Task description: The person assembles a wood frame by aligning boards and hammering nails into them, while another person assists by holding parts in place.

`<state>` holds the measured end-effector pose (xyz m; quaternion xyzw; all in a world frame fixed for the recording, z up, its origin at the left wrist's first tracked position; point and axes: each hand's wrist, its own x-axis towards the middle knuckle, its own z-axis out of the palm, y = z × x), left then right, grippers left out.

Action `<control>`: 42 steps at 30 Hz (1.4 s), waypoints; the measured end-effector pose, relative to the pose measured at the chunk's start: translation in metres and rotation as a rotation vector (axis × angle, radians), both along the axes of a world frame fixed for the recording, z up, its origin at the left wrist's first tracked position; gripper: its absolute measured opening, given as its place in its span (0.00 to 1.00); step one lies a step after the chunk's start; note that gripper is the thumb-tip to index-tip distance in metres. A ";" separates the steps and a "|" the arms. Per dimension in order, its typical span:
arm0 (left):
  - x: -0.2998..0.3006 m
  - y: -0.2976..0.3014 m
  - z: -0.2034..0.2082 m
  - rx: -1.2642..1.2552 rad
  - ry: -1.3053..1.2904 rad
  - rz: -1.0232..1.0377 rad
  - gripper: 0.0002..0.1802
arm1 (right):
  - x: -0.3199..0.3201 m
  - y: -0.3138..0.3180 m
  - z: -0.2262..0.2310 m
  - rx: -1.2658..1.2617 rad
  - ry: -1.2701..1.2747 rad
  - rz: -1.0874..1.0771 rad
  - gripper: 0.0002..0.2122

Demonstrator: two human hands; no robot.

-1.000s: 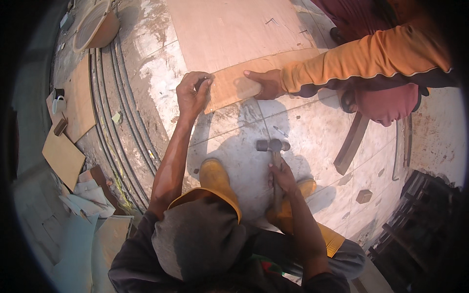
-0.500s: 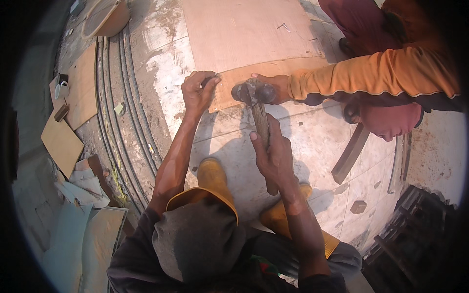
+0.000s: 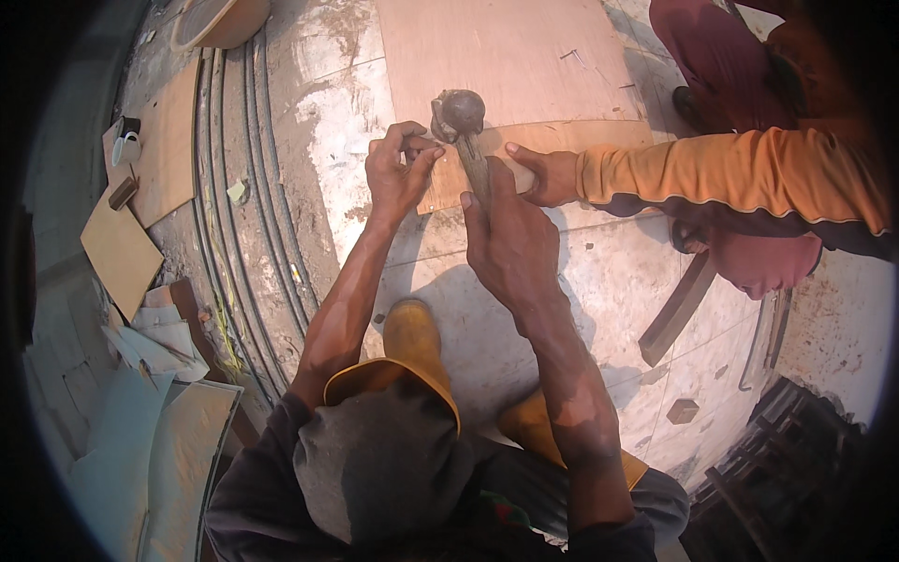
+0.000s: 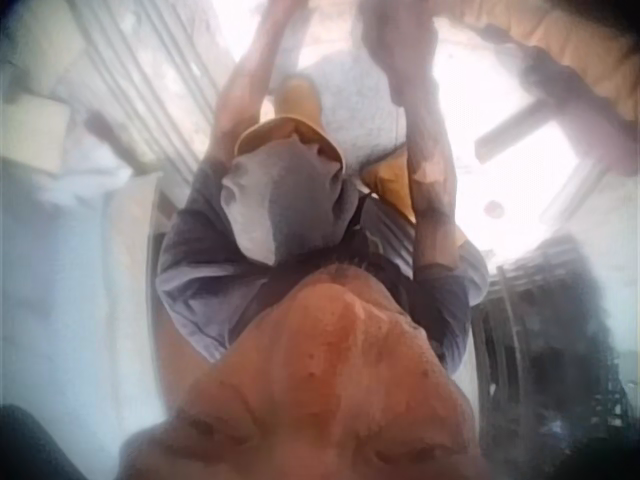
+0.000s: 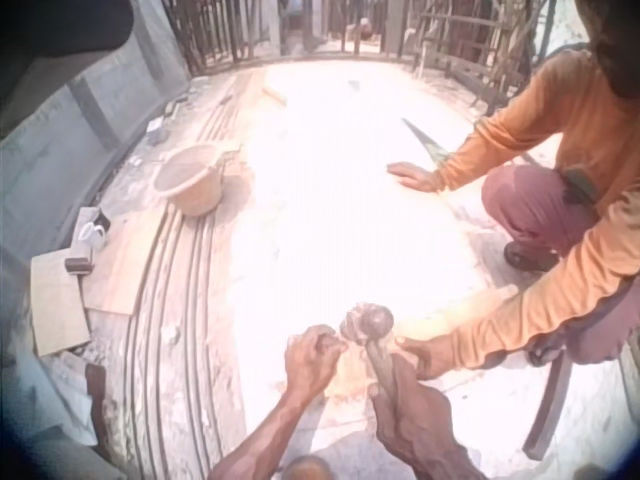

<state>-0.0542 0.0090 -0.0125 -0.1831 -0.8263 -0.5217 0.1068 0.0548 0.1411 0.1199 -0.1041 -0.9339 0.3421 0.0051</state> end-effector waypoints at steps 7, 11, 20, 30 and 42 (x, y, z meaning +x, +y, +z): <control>0.000 -0.002 -0.002 0.036 -0.059 -0.002 0.17 | 0.006 0.004 -0.014 0.029 -0.056 -0.003 0.19; 0.004 -0.002 0.008 0.213 -0.287 -0.042 0.15 | 0.006 0.011 0.002 -0.070 -0.013 -0.125 0.21; 0.005 -0.012 0.015 0.336 -0.319 0.079 0.06 | 0.034 0.018 0.000 -0.260 0.070 -0.232 0.16; 0.032 -0.033 -0.010 0.510 -0.805 0.201 0.11 | 0.088 0.030 -0.060 -0.893 -0.602 -0.082 0.16; 0.053 0.000 -0.017 0.595 -0.712 0.122 0.17 | 0.112 0.004 -0.135 -0.619 -0.691 -0.098 0.13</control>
